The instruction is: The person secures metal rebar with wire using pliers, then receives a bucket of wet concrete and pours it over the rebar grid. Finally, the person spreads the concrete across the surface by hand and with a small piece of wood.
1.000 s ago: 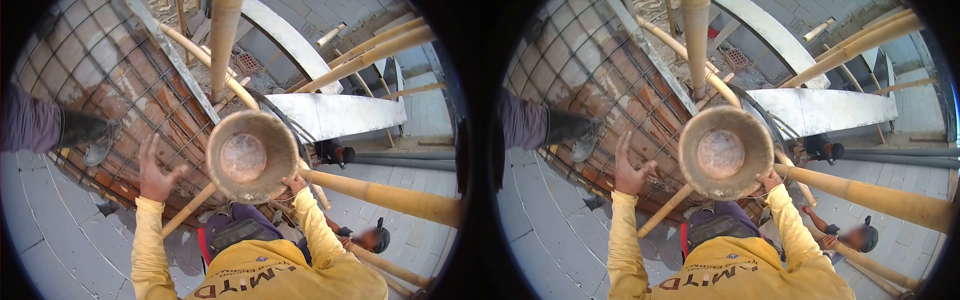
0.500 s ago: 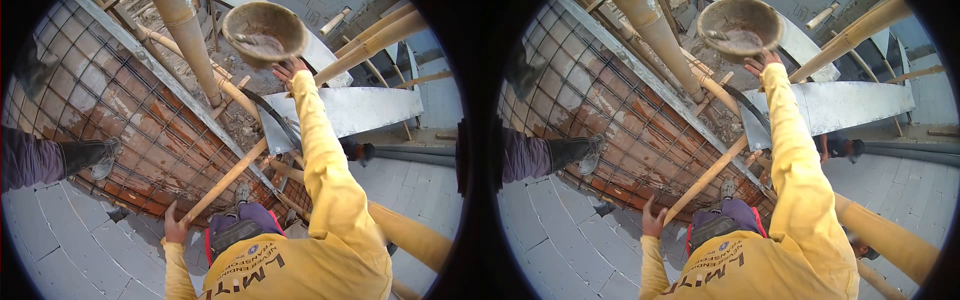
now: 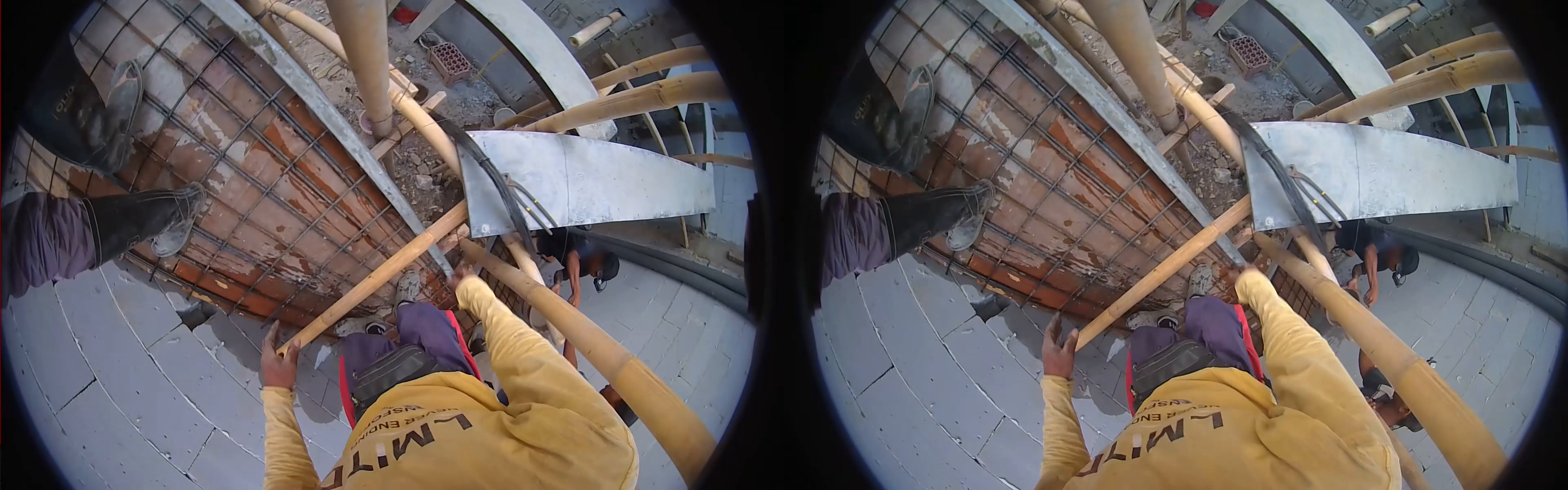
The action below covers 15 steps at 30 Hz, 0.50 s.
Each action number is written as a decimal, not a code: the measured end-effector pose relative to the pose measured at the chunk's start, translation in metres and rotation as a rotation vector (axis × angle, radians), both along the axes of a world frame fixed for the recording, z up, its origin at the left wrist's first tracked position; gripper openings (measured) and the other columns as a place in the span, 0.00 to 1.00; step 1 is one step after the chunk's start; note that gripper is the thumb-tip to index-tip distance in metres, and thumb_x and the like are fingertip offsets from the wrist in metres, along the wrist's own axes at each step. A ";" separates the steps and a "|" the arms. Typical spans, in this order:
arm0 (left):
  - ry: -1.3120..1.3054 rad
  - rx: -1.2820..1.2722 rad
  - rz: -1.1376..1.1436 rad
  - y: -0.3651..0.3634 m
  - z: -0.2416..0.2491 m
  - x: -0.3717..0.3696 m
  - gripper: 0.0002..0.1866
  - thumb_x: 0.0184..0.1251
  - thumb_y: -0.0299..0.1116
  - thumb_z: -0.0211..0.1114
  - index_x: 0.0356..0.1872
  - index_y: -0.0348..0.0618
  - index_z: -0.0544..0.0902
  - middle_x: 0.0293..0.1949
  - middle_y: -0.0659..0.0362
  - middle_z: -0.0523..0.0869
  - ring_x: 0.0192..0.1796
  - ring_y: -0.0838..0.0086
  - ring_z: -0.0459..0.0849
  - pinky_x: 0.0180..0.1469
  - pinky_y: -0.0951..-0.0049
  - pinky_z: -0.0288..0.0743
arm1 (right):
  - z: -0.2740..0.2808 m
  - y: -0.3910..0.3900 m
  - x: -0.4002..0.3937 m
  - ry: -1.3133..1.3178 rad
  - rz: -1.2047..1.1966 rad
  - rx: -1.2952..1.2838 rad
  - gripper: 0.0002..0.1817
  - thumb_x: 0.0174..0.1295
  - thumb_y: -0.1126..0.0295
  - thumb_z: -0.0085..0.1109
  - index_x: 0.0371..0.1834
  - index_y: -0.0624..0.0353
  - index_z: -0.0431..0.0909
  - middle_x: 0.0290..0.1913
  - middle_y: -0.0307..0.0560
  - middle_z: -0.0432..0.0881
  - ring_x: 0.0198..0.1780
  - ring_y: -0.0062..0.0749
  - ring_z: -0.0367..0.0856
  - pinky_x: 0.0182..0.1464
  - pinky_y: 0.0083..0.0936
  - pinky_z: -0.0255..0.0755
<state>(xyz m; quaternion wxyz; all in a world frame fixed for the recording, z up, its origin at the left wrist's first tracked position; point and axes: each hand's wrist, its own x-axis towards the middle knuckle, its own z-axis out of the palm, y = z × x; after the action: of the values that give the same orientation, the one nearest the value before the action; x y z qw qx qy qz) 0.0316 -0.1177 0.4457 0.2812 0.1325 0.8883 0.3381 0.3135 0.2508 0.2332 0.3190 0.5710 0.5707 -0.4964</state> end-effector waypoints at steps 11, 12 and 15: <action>-0.139 0.015 -0.221 -0.008 -0.071 0.003 0.32 0.61 0.38 0.71 0.65 0.36 0.72 0.61 0.44 0.77 0.63 0.54 0.77 0.67 0.62 0.68 | 0.006 -0.114 0.175 -0.099 -0.499 -0.277 0.33 0.60 0.40 0.62 0.61 0.50 0.72 0.45 0.46 0.85 0.40 0.44 0.86 0.31 0.52 0.79; -0.133 0.003 -0.231 -0.024 -0.092 0.011 0.33 0.61 0.40 0.71 0.65 0.37 0.72 0.61 0.45 0.77 0.63 0.54 0.77 0.66 0.62 0.69 | 0.010 -0.114 0.157 -0.183 -0.480 -0.296 0.34 0.60 0.39 0.62 0.62 0.49 0.72 0.46 0.46 0.85 0.41 0.44 0.86 0.32 0.51 0.79; -0.199 -0.038 -0.158 -0.068 -0.094 0.026 0.34 0.62 0.46 0.71 0.65 0.38 0.73 0.60 0.45 0.78 0.62 0.54 0.78 0.65 0.62 0.70 | 0.021 -0.145 0.101 -0.281 -0.317 -0.404 0.43 0.54 0.31 0.61 0.71 0.38 0.65 0.63 0.49 0.77 0.61 0.43 0.76 0.48 0.65 0.73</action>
<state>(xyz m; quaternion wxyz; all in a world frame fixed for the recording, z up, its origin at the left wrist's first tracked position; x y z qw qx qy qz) 0.0574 -0.1853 0.3514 0.3961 0.1623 0.8491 0.3096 0.4148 0.1056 0.2541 0.4207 0.6412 0.3142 -0.5596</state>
